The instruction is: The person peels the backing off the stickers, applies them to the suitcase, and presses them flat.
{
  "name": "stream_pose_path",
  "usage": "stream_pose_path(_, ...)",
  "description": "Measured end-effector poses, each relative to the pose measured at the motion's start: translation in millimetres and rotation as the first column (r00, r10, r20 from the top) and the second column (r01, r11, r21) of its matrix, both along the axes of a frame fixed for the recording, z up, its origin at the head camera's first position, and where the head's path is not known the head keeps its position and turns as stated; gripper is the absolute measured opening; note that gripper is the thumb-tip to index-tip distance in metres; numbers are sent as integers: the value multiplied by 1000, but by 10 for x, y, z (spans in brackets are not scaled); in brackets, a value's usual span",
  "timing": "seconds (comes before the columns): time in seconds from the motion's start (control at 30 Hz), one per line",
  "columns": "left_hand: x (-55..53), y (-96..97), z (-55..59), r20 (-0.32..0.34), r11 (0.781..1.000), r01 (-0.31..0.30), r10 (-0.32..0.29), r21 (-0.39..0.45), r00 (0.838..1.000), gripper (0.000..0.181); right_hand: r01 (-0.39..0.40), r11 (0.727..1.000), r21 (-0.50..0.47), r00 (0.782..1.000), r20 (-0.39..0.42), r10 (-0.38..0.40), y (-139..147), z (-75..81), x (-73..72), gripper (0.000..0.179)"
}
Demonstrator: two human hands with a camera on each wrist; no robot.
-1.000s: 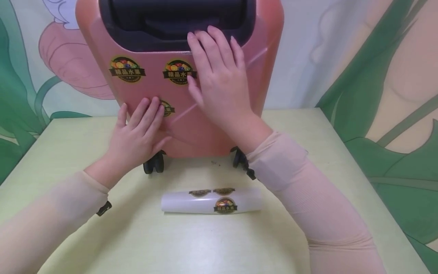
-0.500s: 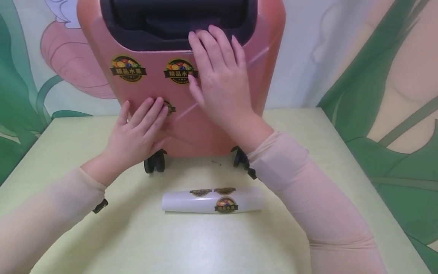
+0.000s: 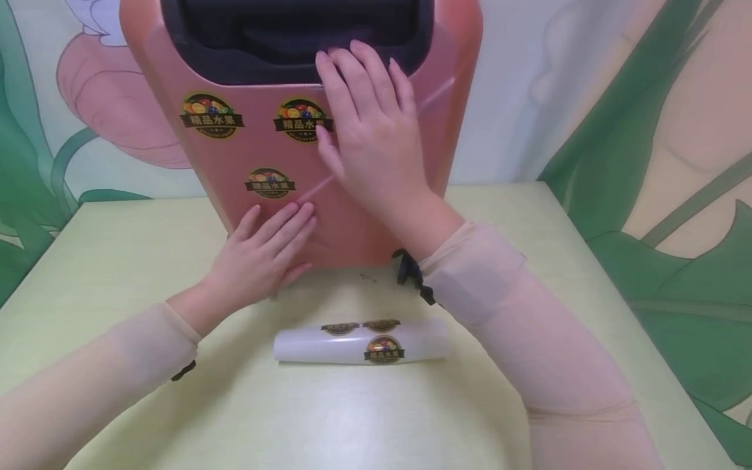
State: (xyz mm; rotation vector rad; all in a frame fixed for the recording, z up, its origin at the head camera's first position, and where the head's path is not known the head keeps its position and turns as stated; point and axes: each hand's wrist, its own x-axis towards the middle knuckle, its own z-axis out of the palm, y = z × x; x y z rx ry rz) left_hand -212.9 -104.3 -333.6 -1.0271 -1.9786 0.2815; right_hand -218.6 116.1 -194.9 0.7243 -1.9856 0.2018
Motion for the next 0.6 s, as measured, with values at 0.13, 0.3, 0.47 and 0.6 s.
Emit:
stream_pose_path(0.13,-41,-7,200,-42,994,-15,20,104,999,63,-7,1000,-19,1000,3,7,-10,3,7,52)
stream_pose_path(0.3,-47,-4,237,-21,994,-49,51,96,998,65,-21,999,-32,1000,-8,20,-15,11,4,51)
stream_pose_path(0.47,-20,-95,119,-12,1000,0,0,-1,1000,64,-23,999,-28,1000,-11,23,-26,7,-7,50)
stream_pose_path(0.6,-50,-136,209,-48,998,-12,15,61,999,62,-19,999,-31,1000,-5,19,-36,1,-12,51)
